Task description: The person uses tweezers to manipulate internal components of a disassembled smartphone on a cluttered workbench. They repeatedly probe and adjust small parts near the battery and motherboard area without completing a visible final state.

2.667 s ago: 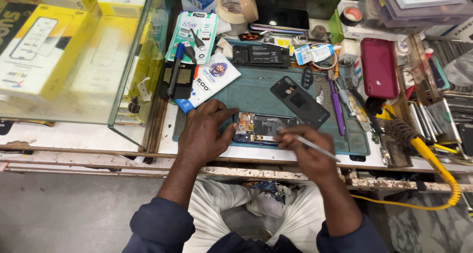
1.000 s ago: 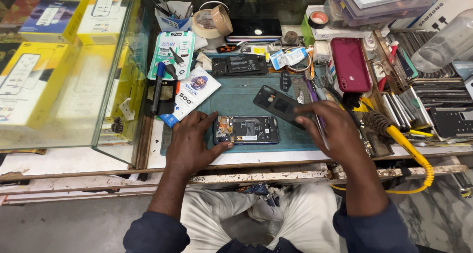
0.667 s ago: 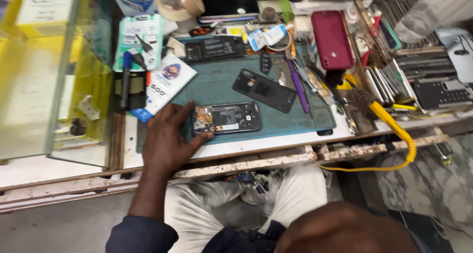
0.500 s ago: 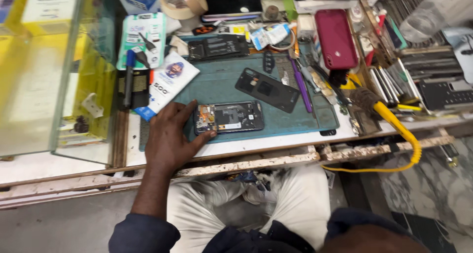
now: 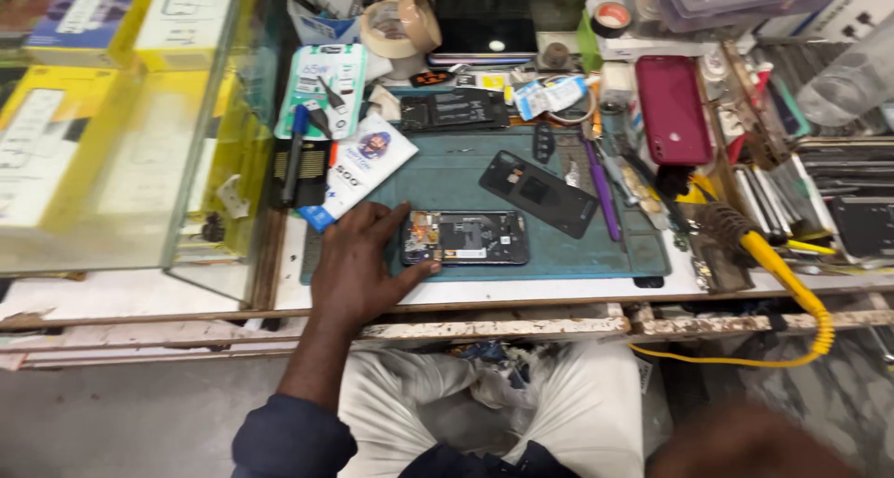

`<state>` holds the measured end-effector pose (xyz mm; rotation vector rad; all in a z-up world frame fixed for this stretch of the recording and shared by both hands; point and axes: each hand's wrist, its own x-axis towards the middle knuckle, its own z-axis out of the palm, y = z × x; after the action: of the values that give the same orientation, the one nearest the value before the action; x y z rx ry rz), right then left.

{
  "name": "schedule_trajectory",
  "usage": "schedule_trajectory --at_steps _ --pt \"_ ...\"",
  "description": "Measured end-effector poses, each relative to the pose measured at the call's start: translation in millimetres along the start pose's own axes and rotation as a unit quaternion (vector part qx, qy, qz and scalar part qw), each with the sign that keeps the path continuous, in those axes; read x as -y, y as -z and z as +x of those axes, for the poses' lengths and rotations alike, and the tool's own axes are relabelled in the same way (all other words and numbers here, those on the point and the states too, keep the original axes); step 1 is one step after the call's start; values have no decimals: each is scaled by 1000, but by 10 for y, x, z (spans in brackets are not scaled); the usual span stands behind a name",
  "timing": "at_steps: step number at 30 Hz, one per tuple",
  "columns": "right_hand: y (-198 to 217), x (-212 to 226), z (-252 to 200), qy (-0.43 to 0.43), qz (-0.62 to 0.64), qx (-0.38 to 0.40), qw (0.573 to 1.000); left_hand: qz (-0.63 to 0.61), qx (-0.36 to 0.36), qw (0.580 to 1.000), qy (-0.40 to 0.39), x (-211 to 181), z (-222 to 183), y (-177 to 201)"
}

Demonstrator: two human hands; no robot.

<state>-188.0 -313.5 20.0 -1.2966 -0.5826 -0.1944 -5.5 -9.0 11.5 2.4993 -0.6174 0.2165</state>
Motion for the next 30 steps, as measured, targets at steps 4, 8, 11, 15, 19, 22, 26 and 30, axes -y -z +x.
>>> schedule_trajectory --at_steps 4,8,11,15,19,22,26,30 --pt "174 -221 242 -1 -18 -81 997 4 6 1000 -3 7 8 -33" --pt "270 -570 541 -51 -162 -122 978 13 14 1000 6 4 1 -29" --pt "251 -741 616 -96 -217 -168 957 13 10 1000 5 -6 -4 -19" --pt "227 -862 598 -123 -246 -215 937 16 12 1000 9 -20 1 -15" --pt "252 -875 557 -131 -278 -211 928 16 13 1000 12 -31 7 -10" --pt "275 -852 518 -68 -395 -157 903 13 19 1000 21 -32 -6 -4" --pt "252 -878 511 -106 -294 -167 935 14 16 1000 15 -55 2 6" --pt "258 -866 503 -105 -316 -149 931 20 26 999 26 -58 -5 -1"
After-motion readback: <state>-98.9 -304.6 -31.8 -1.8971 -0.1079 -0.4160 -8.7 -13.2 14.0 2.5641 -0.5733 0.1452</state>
